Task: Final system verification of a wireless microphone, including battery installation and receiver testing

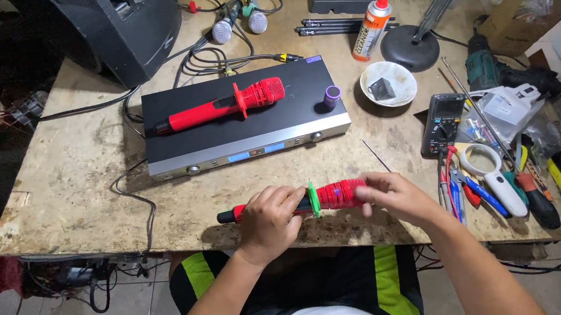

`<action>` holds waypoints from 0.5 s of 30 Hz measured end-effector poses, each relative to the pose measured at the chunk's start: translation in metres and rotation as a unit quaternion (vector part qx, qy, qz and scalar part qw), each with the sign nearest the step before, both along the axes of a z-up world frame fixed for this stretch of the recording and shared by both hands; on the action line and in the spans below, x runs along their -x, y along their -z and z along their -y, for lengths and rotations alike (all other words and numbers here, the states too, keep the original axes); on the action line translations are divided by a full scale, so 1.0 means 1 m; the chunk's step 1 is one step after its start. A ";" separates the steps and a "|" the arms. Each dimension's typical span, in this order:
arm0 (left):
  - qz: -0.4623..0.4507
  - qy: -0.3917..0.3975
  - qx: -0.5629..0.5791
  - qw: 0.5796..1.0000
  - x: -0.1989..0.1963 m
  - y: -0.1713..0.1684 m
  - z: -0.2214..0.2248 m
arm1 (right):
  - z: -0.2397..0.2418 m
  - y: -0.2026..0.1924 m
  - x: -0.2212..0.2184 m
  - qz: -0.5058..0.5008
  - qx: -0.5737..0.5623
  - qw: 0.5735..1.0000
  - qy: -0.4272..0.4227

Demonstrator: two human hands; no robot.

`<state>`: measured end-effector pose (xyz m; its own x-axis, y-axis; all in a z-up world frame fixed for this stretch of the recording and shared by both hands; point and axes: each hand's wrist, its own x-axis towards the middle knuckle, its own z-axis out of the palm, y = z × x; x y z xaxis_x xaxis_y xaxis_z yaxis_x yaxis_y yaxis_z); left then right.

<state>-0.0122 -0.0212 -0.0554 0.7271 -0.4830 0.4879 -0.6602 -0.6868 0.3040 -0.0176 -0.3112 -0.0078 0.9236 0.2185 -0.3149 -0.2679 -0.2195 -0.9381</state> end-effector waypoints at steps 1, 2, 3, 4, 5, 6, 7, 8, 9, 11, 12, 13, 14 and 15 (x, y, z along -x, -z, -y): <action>0.001 0.000 0.000 1.000 0.001 0.002 0.001 | 0.002 0.011 -0.002 0.001 0.000 1.000 0.000; 0.003 -0.001 0.000 1.000 0.001 0.003 0.002 | 0.004 0.021 -0.005 -0.014 0.007 1.000 0.011; 0.005 -0.002 0.000 1.000 0.002 0.005 0.003 | 0.006 0.032 -0.007 -0.028 0.014 0.999 0.024; 0.006 -0.001 -0.001 1.000 0.002 0.002 0.003 | 0.001 0.014 -0.003 -0.027 0.013 0.999 0.024; 0.003 -0.001 -0.002 1.000 0.003 0.000 0.003 | -0.005 -0.005 0.000 -0.010 -0.042 0.999 0.012; 0.000 -0.001 -0.004 1.000 0.003 -0.002 0.003 | -0.010 -0.023 0.004 0.008 -0.098 0.995 0.001; 0.000 -0.002 -0.003 1.000 0.004 -0.002 0.003 | -0.002 0.000 0.001 0.008 -0.098 0.995 -0.001; 0.004 -0.002 -0.006 1.000 0.005 -0.002 0.003 | 0.006 0.023 -0.002 0.000 -0.061 0.998 0.019; 0.010 -0.001 -0.010 1.000 0.004 -0.003 0.003 | 0.014 0.046 -0.005 -0.007 -0.024 0.999 0.039; 0.009 0.000 -0.006 1.000 0.006 -0.009 0.004 | 0.012 0.038 -0.006 0.005 -0.014 0.999 0.033; 0.007 0.001 -0.002 1.000 0.007 -0.012 0.004 | 0.012 0.034 -0.005 0.016 -0.004 0.999 0.027; 0.007 0.001 -0.003 1.000 0.006 -0.011 0.004 | 0.006 0.018 -0.002 0.016 -0.004 0.999 0.028; 0.011 -0.001 -0.002 1.000 0.006 -0.010 0.004 | -0.001 0.001 0.001 0.028 -0.021 0.999 0.002; 0.014 -0.003 -0.002 1.000 0.006 -0.008 0.004 | -0.007 -0.015 0.005 0.039 -0.039 0.998 -0.024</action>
